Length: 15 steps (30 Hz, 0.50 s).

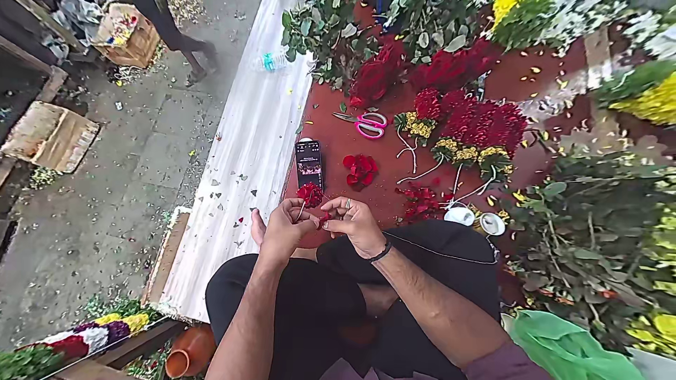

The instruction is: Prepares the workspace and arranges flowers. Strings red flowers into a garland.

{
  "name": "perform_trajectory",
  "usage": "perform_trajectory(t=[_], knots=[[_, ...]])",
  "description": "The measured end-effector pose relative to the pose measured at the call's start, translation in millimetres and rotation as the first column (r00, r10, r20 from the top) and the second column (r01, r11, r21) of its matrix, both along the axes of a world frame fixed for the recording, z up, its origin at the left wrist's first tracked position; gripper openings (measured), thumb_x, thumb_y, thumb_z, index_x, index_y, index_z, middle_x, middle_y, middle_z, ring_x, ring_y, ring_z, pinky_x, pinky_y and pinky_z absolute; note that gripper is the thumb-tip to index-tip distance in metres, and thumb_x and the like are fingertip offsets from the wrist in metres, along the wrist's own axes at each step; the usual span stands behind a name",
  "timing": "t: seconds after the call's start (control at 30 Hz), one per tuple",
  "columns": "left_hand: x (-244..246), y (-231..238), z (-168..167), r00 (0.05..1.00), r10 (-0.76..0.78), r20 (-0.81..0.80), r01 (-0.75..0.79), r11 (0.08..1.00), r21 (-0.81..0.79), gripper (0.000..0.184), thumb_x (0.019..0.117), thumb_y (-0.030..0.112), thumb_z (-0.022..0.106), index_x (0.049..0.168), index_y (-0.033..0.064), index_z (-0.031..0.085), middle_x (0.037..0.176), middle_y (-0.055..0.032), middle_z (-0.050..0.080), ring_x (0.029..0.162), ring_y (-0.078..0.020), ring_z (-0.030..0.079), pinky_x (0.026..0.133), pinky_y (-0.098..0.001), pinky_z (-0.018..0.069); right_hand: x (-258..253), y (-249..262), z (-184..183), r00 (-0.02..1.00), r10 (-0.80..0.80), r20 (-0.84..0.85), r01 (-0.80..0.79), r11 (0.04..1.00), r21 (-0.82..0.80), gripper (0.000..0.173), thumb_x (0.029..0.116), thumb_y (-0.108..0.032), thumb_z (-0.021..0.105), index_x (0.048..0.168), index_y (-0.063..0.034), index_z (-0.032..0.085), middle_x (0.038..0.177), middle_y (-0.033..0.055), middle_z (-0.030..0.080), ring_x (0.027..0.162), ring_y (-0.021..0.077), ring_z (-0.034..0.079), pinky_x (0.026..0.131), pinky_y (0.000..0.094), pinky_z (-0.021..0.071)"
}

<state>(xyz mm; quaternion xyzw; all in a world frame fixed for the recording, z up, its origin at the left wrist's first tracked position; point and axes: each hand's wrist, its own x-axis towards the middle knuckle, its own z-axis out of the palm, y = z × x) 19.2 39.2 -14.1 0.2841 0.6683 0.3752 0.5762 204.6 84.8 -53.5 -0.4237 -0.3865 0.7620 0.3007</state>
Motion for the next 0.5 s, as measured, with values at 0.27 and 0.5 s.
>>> perform_trajectory(t=[0.27, 0.5], knots=[[2.9, 0.1, -1.2, 0.997, -0.070, -0.037, 0.069, 0.997, -0.024, 0.028, 0.0857, 0.002, 0.071, 0.113, 0.0000, 0.074, 0.089, -0.0079, 0.076, 0.077, -0.0137, 0.069, 0.073, -0.0310, 0.0569, -3.5, -0.8, 5.0, 0.988, -0.152, 0.020, 0.153, 0.985, -0.081, 0.048, 0.0755, 0.010, 0.077, 0.118, 0.0002, 0.058, 0.076, 0.0149, 0.066, 0.057, 0.0206, 0.063, 0.050, 0.0313, 0.0536], [4.1, -1.3, -5.3, 0.981, -0.158, -0.117, 0.163, 0.986, 0.041, 0.016, 0.0887, 0.018, 0.082, 0.098, 0.0051, 0.079, 0.085, -0.0069, 0.077, 0.075, -0.0162, 0.073, 0.075, -0.0353, 0.0632, -6.4, -1.5, 0.3, 0.979, -0.152, 0.134, 0.166, 0.980, -0.106, 0.051, 0.0773, 0.010, 0.077, 0.123, -0.0007, 0.056, 0.076, 0.0132, 0.065, 0.055, 0.0196, 0.061, 0.046, 0.0298, 0.0510]])
